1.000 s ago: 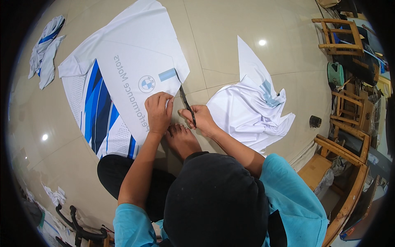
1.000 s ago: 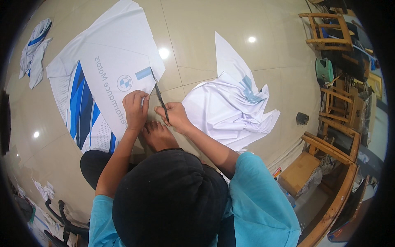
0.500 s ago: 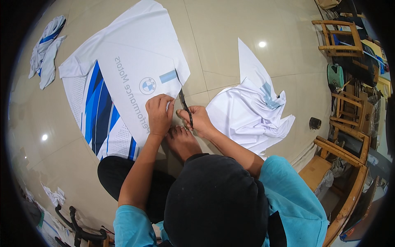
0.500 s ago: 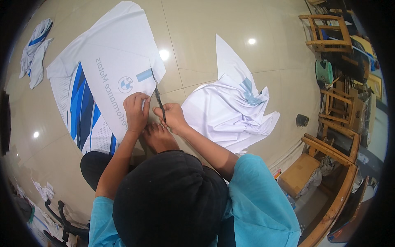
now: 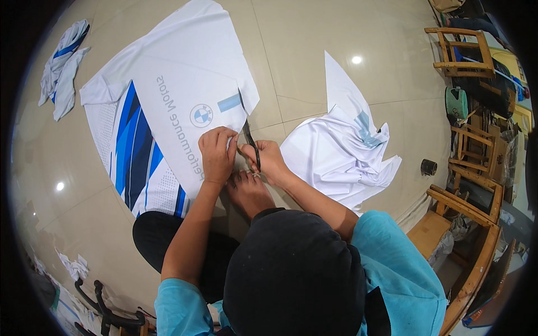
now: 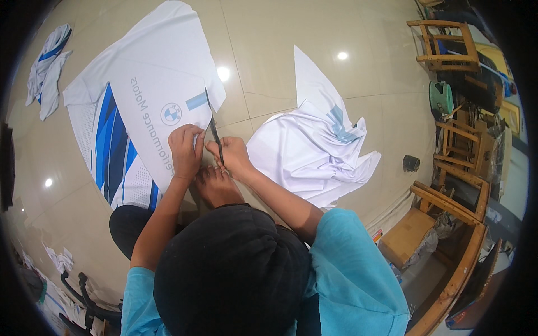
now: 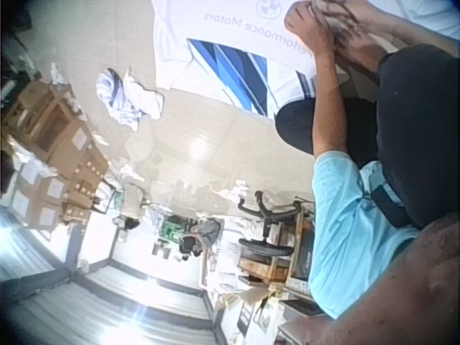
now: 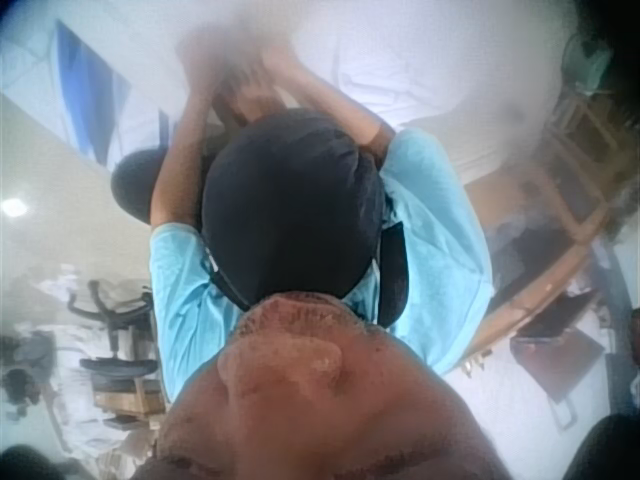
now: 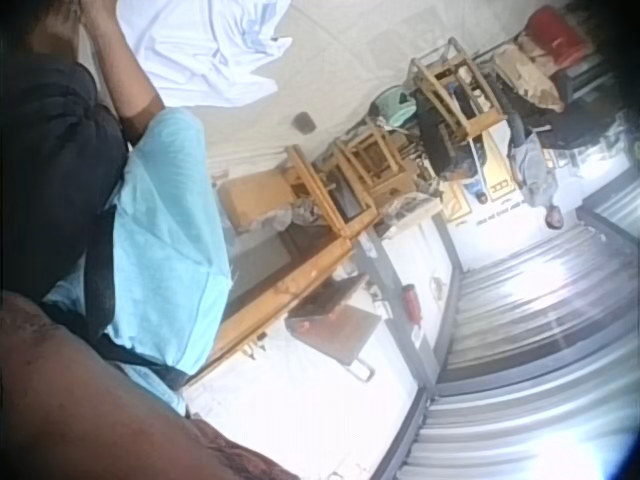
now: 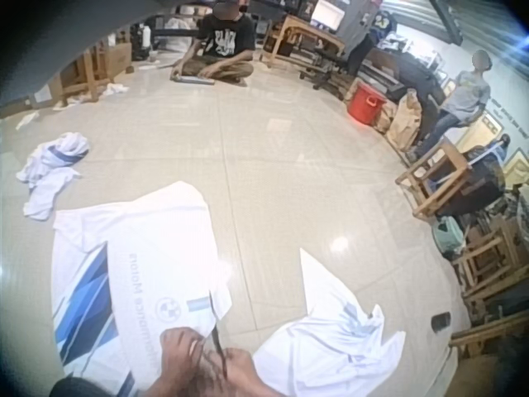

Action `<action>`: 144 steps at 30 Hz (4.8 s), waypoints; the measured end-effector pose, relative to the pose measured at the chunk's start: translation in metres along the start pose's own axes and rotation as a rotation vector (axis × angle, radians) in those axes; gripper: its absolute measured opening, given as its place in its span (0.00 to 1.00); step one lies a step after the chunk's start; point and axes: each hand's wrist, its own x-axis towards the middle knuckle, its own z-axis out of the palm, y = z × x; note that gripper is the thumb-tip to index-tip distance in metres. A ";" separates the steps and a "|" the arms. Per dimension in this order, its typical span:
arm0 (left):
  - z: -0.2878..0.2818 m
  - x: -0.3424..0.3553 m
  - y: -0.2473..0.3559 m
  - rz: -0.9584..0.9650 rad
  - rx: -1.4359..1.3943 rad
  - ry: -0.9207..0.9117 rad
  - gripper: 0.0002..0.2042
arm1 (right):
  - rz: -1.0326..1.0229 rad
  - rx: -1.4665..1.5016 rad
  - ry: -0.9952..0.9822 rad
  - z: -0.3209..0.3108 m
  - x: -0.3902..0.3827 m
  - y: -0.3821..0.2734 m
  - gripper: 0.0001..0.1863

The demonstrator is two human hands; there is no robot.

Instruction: The person sits on the floor and uses scissors to cut a white fabric sheet with blue and grey graphics. They repeatedly adjust the fabric and cut along straight lines, separating sections of the material.

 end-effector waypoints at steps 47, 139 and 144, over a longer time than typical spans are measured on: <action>-0.002 -0.002 -0.004 -0.040 -0.064 0.002 0.06 | 0.026 0.029 0.014 0.009 0.021 -0.013 0.17; -0.145 0.125 -0.174 -0.211 0.553 0.165 0.31 | -1.264 -1.028 0.703 -0.055 0.185 -0.144 0.25; -0.121 0.203 -0.197 -0.410 0.626 0.028 0.32 | -1.331 -1.055 0.684 -0.070 0.200 -0.157 0.26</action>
